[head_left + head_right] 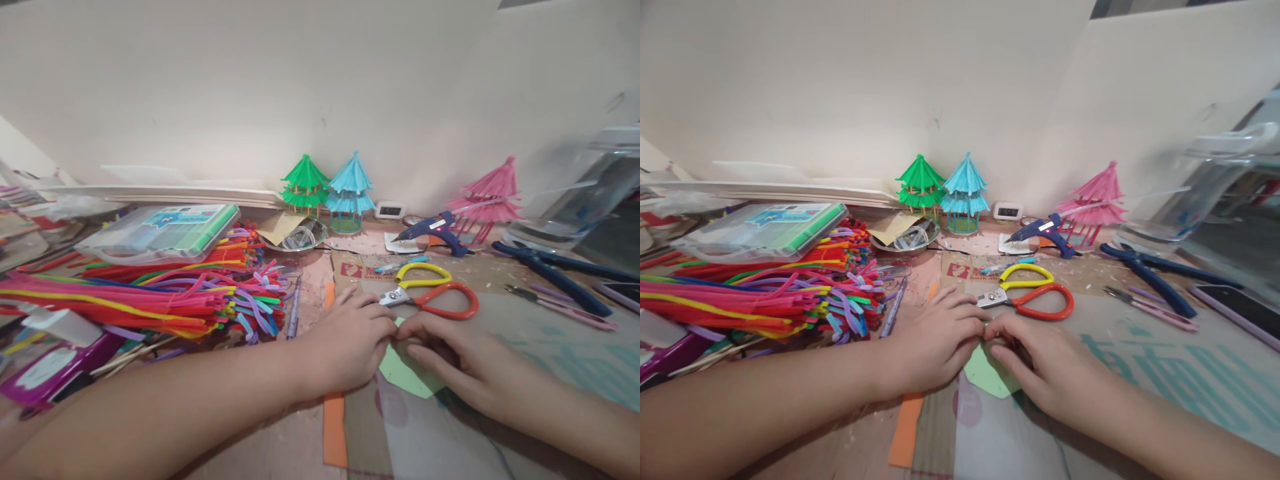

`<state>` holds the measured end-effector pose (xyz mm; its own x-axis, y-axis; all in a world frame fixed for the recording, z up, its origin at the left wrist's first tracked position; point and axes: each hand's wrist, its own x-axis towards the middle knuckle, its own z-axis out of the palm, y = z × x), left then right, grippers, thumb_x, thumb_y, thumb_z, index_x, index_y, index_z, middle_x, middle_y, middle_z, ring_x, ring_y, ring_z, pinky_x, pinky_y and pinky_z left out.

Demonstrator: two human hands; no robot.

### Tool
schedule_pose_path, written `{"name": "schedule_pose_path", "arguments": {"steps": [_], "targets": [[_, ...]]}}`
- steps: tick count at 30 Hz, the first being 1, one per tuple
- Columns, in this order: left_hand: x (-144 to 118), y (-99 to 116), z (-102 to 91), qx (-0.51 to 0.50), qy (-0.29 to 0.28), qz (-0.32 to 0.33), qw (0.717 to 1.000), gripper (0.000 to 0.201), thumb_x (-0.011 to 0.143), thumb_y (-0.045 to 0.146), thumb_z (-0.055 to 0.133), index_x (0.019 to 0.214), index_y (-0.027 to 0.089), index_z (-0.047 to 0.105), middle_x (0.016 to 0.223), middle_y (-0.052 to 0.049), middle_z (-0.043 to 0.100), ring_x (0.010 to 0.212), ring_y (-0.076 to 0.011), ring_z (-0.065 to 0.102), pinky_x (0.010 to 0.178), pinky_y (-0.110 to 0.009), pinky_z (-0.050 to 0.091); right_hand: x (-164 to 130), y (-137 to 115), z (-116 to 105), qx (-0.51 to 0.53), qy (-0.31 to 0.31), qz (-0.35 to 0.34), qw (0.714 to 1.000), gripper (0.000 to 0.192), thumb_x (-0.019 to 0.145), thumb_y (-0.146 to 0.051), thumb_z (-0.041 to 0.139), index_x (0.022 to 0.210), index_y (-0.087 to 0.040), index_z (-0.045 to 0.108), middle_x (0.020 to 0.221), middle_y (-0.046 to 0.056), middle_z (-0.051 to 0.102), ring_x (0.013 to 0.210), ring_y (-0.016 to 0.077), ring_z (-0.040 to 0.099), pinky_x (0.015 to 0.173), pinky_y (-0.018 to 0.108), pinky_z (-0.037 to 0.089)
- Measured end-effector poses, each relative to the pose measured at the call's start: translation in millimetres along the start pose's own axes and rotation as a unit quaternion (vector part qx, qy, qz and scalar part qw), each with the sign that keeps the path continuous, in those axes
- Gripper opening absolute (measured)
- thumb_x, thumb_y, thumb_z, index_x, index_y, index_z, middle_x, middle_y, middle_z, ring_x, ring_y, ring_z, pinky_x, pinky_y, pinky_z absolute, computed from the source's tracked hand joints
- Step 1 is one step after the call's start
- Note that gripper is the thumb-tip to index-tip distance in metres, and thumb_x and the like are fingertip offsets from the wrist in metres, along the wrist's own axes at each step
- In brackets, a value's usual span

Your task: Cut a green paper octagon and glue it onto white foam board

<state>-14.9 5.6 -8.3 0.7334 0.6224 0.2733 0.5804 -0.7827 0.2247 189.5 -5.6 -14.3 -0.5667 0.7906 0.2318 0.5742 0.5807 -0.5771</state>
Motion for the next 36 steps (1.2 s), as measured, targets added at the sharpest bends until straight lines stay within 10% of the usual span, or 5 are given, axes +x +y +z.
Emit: {"name": "schedule_pose_path", "arguments": {"steps": [10,36], "targets": [[5.4,-10.7,2.6,-0.033,0.034,0.043,0.998,0.023,0.094,0.01,0.047,0.096,0.019,0.068,0.109,-0.007,0.072,0.107,-0.0262,0.057,0.096,-0.048,0.043,7.2,-2.9,-11.2,0.099,0.011,0.078,0.992,0.006,0.087,-0.026,0.054,0.084,-0.021,0.052,0.064,-0.004,0.052,0.058,0.0132,0.049,0.052,0.023,0.035],[5.6,-4.7,-1.2,-0.009,0.009,0.039,0.999,0.024,0.096,0.013,0.044,0.093,0.02,0.067,0.113,-0.006,0.071,0.11,-0.0254,0.056,0.102,-0.049,0.039,0.6,-24.2,-21.2,-0.025,-0.088,-0.003,0.996,0.01,0.084,-0.011,0.052,0.079,-0.02,0.052,0.065,-0.003,0.056,0.055,0.0112,0.049,0.055,0.022,0.032]]}}
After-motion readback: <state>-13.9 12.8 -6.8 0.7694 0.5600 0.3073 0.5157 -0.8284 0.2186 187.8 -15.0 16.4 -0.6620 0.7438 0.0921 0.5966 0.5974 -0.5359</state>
